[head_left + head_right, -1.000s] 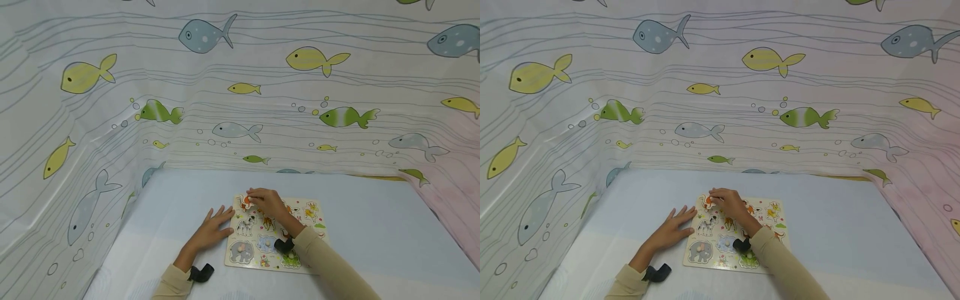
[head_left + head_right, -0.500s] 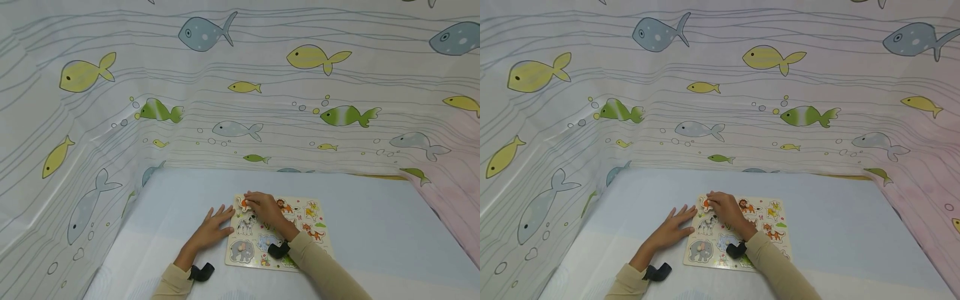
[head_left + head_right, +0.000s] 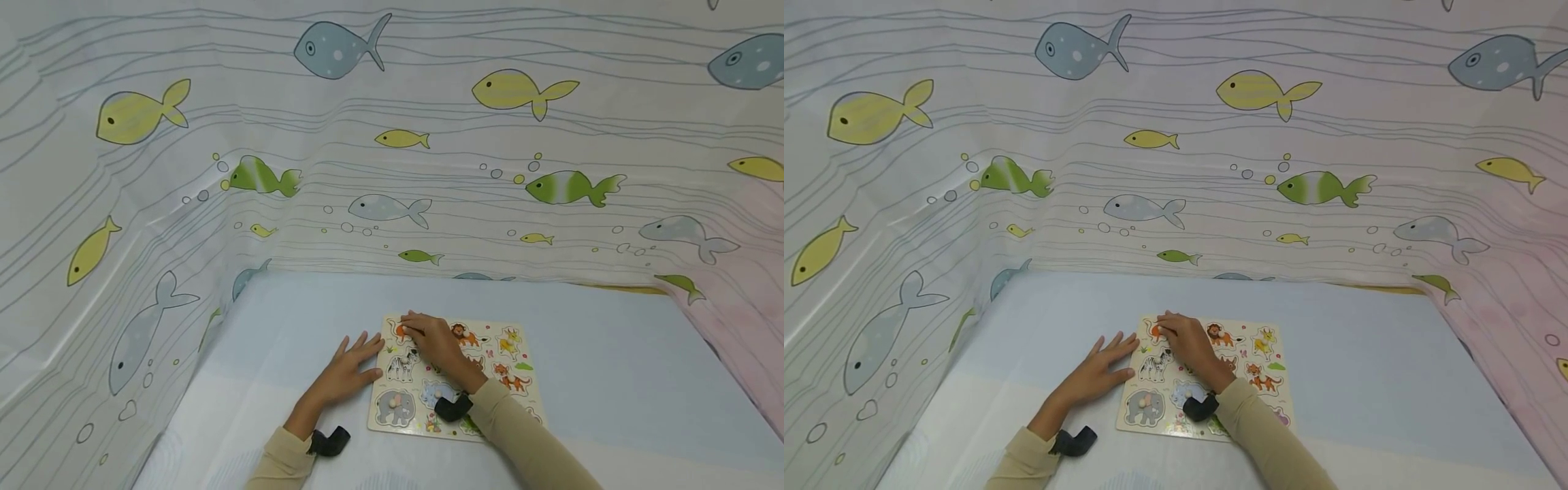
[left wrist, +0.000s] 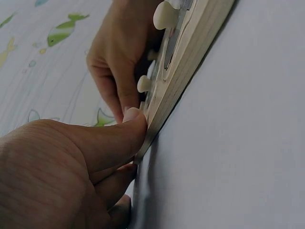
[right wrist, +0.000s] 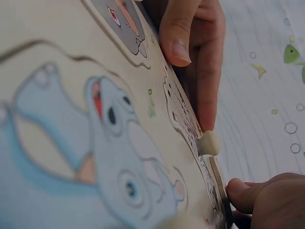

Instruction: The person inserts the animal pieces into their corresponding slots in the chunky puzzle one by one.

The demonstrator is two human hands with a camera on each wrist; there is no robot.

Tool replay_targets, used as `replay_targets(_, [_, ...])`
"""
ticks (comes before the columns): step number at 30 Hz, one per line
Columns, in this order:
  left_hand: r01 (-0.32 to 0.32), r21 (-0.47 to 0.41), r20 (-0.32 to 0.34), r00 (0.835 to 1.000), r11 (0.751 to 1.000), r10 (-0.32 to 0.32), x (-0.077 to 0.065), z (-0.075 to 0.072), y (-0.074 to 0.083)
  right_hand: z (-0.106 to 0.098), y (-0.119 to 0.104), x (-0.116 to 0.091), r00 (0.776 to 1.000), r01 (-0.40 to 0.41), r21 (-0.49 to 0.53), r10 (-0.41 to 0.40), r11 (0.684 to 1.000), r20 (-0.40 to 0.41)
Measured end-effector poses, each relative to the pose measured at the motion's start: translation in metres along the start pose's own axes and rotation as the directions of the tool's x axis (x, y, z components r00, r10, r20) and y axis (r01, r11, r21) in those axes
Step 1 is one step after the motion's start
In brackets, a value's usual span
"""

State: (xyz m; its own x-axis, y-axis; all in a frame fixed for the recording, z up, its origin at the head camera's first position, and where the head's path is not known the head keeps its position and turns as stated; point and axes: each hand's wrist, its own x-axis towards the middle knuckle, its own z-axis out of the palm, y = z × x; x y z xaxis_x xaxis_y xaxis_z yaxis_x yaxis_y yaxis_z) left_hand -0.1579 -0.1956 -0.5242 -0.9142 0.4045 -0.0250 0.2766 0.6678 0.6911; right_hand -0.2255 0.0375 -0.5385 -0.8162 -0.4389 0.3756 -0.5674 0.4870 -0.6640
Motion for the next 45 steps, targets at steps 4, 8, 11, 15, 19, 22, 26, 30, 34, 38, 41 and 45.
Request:
replay_targets(4, [-0.002,-0.008,0.006,1.000,1.000,0.002,-0.001,0.001,0.000,0.002,0.002,0.000,1.000,0.003,-0.009,-0.003,1.000,-0.004])
replay_targets(8, [-0.007,-0.013,0.009,1.000,1.000,0.007,-0.001,0.001,0.000,0.002,0.003,0.000,1.000,-0.007,-0.017,0.007,1.000,-0.008])
replay_targets(11, [-0.009,-0.014,0.010,1.000,1.000,0.009,0.000,0.001,0.000,0.001,0.003,-0.001,1.000,-0.004,-0.025,0.004,1.000,-0.016])
replay_targets(15, [-0.006,-0.015,0.011,1.000,1.000,0.006,-0.001,0.002,0.001,0.001,0.002,-0.002,1.000,-0.006,-0.027,0.005,1.000,-0.024])
replay_targets(19, [-0.001,-0.012,0.012,1.000,1.000,0.001,-0.001,0.002,0.002,0.002,0.002,-0.002,1.000,-0.010,-0.033,0.010,0.999,-0.024])
replay_targets(22, [-0.001,-0.008,0.011,1.000,1.000,0.001,-0.001,0.001,0.002,0.002,0.001,-0.001,1.000,-0.022,-0.033,0.021,0.999,-0.017])
replay_targets(26, [-0.007,0.000,0.009,1.000,1.000,0.007,0.001,0.002,0.001,0.000,-0.002,-0.001,0.999,-0.034,-0.037,0.034,0.999,-0.003])
replay_targets(30, [-0.003,-0.004,0.019,1.000,1.000,0.004,0.002,0.003,0.001,-0.002,-0.003,-0.003,0.998,-0.051,-0.044,0.052,0.998,0.023])
replay_targets(34, [-0.012,-0.008,0.025,1.000,1.000,0.012,0.004,0.004,0.001,-0.004,-0.002,-0.004,0.997,-0.068,-0.041,0.070,0.997,0.041])
replay_targets(38, [-0.006,-0.043,0.009,1.000,0.999,0.006,0.006,0.002,0.001,-0.006,-0.002,-0.001,0.991,-0.110,-0.022,0.111,0.994,0.072])
replay_targets(41, [0.060,-0.136,-0.032,0.997,0.989,-0.065,0.004,-0.002,-0.001,-0.009,-0.005,0.000,0.983,-0.169,0.022,0.167,0.985,0.079])
replay_targets(45, [0.144,-0.261,-0.147,0.971,0.955,-0.186,-0.001,-0.012,0.000,-0.030,-0.009,-0.006,0.976,-0.218,0.097,0.214,0.971,0.042])
